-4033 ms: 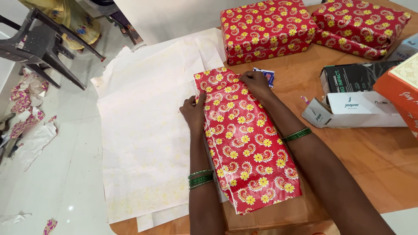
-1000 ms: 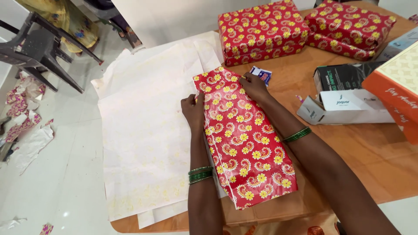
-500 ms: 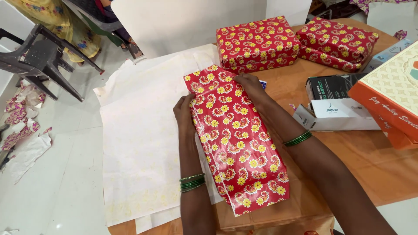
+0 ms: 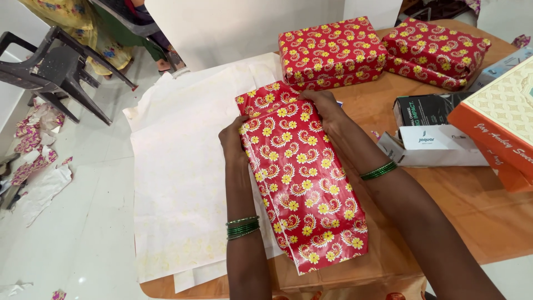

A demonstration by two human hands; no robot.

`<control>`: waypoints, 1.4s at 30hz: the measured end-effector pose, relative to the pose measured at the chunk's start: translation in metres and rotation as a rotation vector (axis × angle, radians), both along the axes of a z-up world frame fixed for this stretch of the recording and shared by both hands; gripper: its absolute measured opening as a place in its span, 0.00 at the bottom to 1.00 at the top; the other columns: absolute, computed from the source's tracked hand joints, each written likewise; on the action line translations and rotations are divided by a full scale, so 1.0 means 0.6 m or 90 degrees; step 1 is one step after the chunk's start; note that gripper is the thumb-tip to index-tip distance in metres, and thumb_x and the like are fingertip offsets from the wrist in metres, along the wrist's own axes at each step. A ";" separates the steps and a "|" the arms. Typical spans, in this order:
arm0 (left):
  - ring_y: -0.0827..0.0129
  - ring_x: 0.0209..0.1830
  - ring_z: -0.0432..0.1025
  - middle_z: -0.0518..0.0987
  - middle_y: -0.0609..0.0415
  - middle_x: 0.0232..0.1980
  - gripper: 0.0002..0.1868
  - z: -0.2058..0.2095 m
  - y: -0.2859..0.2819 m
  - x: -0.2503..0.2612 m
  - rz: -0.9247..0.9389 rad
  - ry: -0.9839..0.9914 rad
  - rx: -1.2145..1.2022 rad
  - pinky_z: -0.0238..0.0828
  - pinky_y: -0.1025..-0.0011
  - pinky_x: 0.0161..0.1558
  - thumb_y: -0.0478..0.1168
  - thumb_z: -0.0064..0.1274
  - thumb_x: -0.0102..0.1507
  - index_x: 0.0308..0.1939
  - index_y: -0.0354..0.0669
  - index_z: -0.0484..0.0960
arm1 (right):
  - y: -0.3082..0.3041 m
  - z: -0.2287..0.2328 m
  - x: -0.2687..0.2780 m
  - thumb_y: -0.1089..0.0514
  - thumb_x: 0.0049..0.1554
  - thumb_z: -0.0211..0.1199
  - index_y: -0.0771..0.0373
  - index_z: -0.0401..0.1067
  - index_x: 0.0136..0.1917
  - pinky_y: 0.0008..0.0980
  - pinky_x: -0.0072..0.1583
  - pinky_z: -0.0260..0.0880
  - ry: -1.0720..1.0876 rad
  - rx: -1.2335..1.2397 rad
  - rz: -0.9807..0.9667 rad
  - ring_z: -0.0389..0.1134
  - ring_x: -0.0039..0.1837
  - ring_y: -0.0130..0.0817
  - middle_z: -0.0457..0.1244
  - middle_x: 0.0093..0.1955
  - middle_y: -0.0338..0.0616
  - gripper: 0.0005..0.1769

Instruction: The person wraps a rectangular orange box with red floral wrapping paper on a wooden table. They fold the paper around the box, smooth the edges, and secure the folds with adhesive tape. The wrapped box is then placed aside with other wrapped gifts.

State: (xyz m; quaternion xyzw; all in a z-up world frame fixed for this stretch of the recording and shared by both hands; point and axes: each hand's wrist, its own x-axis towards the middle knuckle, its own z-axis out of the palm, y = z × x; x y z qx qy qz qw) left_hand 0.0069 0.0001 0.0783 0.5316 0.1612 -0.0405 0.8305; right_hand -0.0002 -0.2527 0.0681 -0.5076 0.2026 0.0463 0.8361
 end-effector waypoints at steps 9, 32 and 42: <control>0.64 0.26 0.77 0.82 0.44 0.33 0.09 -0.012 0.007 0.011 0.016 0.050 -0.041 0.75 0.64 0.28 0.29 0.56 0.57 0.38 0.22 0.80 | 0.004 -0.023 0.023 0.60 0.53 0.69 0.71 0.76 0.48 0.36 0.43 0.80 0.016 -0.008 -0.024 0.74 0.40 0.36 0.70 0.43 0.51 0.13; 0.66 0.33 0.78 0.83 0.44 0.38 0.18 0.001 0.010 -0.014 -0.002 -0.120 0.010 0.78 0.71 0.37 0.23 0.42 0.57 0.47 0.25 0.82 | 0.023 0.000 0.006 0.61 0.54 0.61 0.69 0.74 0.43 0.36 0.47 0.79 -0.067 0.021 0.019 0.73 0.42 0.35 0.68 0.42 0.47 0.08; 0.66 0.31 0.71 0.80 0.43 0.34 0.11 -0.026 0.019 -0.008 -0.006 -0.185 -0.019 0.72 0.70 0.38 0.26 0.38 0.53 0.28 0.26 0.79 | 0.024 0.012 -0.012 0.63 0.50 0.57 0.69 0.75 0.44 0.37 0.50 0.80 -0.099 0.087 0.036 0.74 0.45 0.36 0.69 0.43 0.49 0.10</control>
